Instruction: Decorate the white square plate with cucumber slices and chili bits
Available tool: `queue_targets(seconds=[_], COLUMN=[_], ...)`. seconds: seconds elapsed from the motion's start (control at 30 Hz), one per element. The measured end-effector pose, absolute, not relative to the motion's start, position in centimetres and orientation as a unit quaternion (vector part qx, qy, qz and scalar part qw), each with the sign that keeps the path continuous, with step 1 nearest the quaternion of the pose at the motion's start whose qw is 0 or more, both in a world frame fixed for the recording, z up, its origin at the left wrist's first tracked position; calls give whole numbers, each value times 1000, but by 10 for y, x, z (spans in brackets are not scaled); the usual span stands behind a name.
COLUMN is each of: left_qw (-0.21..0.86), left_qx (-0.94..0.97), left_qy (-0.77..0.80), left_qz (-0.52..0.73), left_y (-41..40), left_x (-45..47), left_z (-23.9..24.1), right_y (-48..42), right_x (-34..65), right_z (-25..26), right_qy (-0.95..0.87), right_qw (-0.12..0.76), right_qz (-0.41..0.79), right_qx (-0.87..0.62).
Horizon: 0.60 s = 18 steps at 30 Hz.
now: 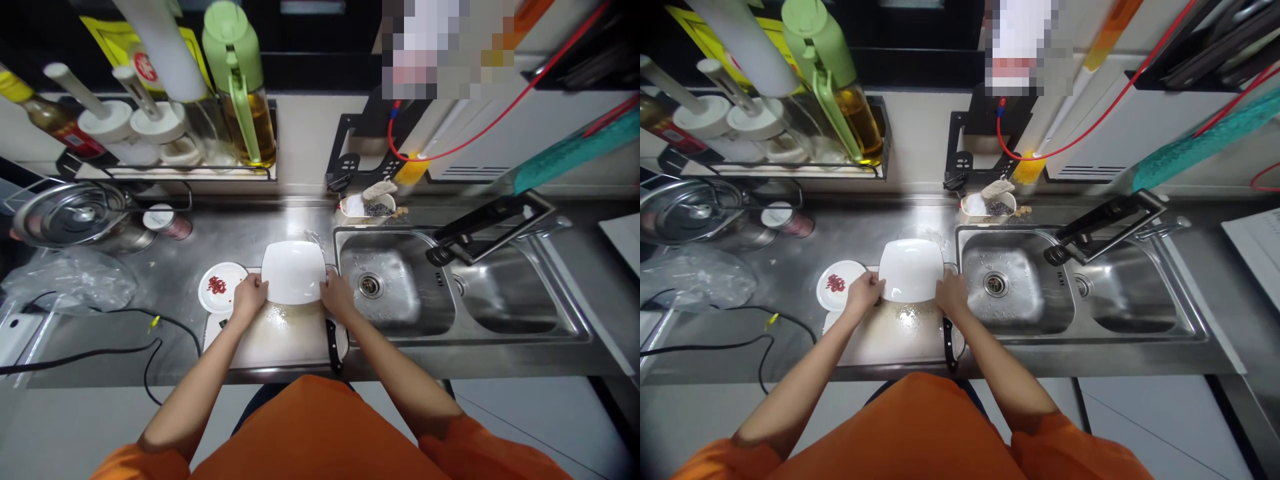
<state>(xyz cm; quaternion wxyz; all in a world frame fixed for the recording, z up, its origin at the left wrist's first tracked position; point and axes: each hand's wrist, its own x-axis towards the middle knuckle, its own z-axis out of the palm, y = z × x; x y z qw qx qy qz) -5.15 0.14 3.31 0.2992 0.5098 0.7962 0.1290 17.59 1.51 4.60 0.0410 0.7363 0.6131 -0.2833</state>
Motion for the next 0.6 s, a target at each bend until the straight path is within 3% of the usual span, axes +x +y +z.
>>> queue_targets(seconds=[0.23,0.6], left_qw=[331,323], left_qx=[495,482], left_qy=[791,804], left_qz=[138,130], left_y=[-55,-70], left_x=[-43,-39], left_z=[20,11], right_y=[-35,-44], right_x=[174,171], right_z=[48,38], right_qy=[624,650], right_qw=[121,144], right_qz=[-274,-239], right_qx=[721,707])
